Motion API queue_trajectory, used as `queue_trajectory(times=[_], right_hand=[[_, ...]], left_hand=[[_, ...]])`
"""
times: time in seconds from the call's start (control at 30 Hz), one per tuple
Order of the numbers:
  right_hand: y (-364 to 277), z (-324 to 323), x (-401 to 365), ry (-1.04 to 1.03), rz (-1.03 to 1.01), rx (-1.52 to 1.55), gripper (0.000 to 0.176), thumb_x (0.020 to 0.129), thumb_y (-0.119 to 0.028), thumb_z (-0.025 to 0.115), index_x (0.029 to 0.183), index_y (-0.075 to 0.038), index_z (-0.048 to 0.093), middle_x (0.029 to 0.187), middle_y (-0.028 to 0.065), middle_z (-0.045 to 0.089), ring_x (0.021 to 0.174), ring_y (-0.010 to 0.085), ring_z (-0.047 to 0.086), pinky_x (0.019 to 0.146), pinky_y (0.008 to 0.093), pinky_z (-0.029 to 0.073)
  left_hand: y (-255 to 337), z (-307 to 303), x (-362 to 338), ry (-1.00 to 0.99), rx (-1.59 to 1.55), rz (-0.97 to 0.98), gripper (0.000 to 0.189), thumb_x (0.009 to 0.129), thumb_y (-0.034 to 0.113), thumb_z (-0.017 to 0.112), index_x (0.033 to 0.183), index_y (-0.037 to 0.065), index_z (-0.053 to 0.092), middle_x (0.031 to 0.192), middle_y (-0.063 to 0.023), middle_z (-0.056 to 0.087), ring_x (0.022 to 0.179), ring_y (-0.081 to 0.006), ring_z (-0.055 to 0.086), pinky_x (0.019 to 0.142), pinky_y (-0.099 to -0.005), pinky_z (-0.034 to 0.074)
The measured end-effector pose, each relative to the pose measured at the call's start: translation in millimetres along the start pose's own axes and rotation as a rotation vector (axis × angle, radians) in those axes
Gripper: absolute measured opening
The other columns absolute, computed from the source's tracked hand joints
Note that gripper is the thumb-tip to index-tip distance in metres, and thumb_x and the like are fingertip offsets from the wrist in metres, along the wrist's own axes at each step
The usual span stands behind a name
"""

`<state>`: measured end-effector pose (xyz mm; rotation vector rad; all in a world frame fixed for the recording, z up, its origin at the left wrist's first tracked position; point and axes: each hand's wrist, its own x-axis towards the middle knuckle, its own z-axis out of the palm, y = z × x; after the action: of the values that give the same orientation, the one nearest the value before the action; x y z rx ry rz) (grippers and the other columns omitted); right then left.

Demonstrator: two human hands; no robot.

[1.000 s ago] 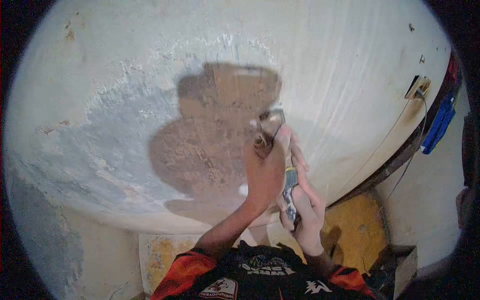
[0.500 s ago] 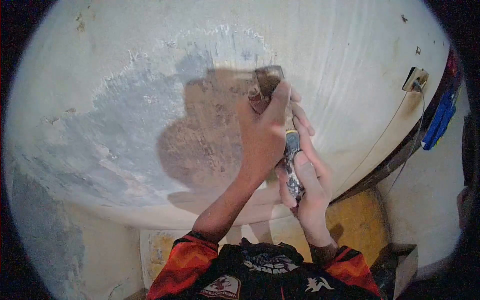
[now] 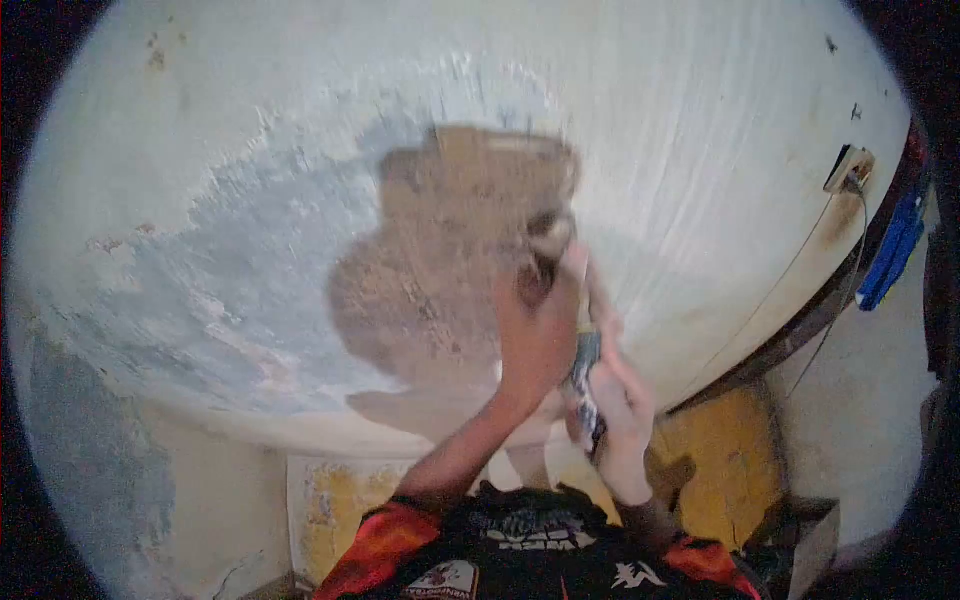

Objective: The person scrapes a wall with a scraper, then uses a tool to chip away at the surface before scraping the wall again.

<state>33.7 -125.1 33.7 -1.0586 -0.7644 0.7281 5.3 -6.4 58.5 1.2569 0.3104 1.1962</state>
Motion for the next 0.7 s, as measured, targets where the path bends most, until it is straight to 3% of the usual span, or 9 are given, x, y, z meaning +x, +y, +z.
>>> queue_trajectory(times=[0.03,0.1,0.23,0.27,0.37,0.47,0.57,0.63,0.7], right_hand=[[-4,0,-1,0.017,0.045,-0.010,0.059,0.100,-0.034,0.048,0.148,-0.004,0.032,0.088,0.0001,0.058,0.062,0.0033,0.043,0.054,0.0188,0.036],[-14,4,3,0.003,0.044,0.003,0.059,0.099,-0.032,0.049,0.148,-0.003,0.033,0.092,0.0016,0.059,0.064,0.0036,0.044,0.056,0.0191,0.037],[15,-1,-1,0.038,-0.073,-0.038,0.056,0.098,-0.031,0.050,0.146,-0.004,0.037,0.087,0.0003,0.058,0.061,0.0032,0.043,0.053,0.0194,0.036],[17,-1,-1,0.040,-0.074,-0.030,0.055,0.098,-0.031,0.050,0.145,-0.004,0.038,0.083,-0.0010,0.056,0.059,0.0028,0.042,0.050,0.0191,0.035],[-2,3,2,0.047,0.039,0.085,0.055,0.098,-0.031,0.050,0.145,-0.005,0.039,0.080,-0.0019,0.055,0.057,0.0024,0.041,0.048,0.0188,0.033],[8,-2,-5,0.038,0.050,0.043,0.054,0.098,-0.032,0.050,0.145,-0.005,0.040,0.078,-0.0015,0.056,0.055,0.0028,0.042,0.047,0.0190,0.032],[16,-3,-8,0.064,0.047,0.030,0.055,0.098,-0.032,0.050,0.145,-0.006,0.039,0.076,-0.0019,0.055,0.053,0.0026,0.042,0.046,0.0192,0.031],[0,4,1,0.056,0.058,0.062,0.056,0.098,-0.032,0.050,0.146,-0.006,0.037,0.076,-0.0015,0.055,0.053,0.0024,0.042,0.045,0.0192,0.031],[-2,3,-2,0.056,0.068,0.072,0.057,0.098,-0.033,0.050,0.147,-0.006,0.037,0.076,-0.0014,0.054,0.053,0.0023,0.042,0.045,0.0191,0.031]], left_hand=[[-3,-1,7,0.012,0.093,0.098,0.021,0.095,0.019,0.060,0.085,0.001,0.057,0.070,-0.0017,0.057,0.057,-0.0118,0.058,0.049,-0.0277,0.044],[34,10,16,-0.132,-0.144,-0.106,0.019,0.095,0.017,0.060,0.085,0.001,0.057,0.069,-0.0016,0.057,0.054,-0.0127,0.059,0.047,-0.0284,0.045],[-17,-3,-3,0.099,0.034,0.071,0.018,0.096,0.016,0.058,0.085,0.001,0.059,0.071,-0.0025,0.059,0.055,-0.0118,0.059,0.047,-0.0284,0.045],[-9,-3,-10,0.023,-0.140,-0.064,0.014,0.095,0.013,0.058,0.087,0.002,0.060,0.073,-0.0009,0.060,0.060,-0.0092,0.059,0.050,-0.0266,0.044],[16,-1,8,-0.131,-0.108,-0.147,0.009,0.094,0.010,0.060,0.090,0.002,0.060,0.073,0.0002,0.059,0.062,-0.0078,0.058,0.050,-0.0266,0.044],[-14,-5,-1,0.013,-0.048,0.001,0.011,0.095,0.011,0.059,0.089,0.002,0.060,0.073,-0.0006,0.059,0.063,-0.0077,0.058,0.051,-0.0257,0.043],[-35,-9,-7,0.095,-0.117,-0.148,0.012,0.095,0.011,0.059,0.087,0.002,0.059,0.074,-0.0013,0.059,0.063,-0.0071,0.056,0.052,-0.0254,0.043],[-4,-4,4,-0.093,-0.138,-0.049,0.013,0.095,0.011,0.059,0.086,0.002,0.058,0.074,-0.0015,0.059,0.064,-0.0073,0.056,0.052,-0.0252,0.044],[8,-1,5,-0.146,-0.138,-0.011,0.015,0.095,0.012,0.058,0.085,0.001,0.057,0.074,-0.0018,0.059,0.063,-0.0082,0.056,0.051,-0.0259,0.044]])
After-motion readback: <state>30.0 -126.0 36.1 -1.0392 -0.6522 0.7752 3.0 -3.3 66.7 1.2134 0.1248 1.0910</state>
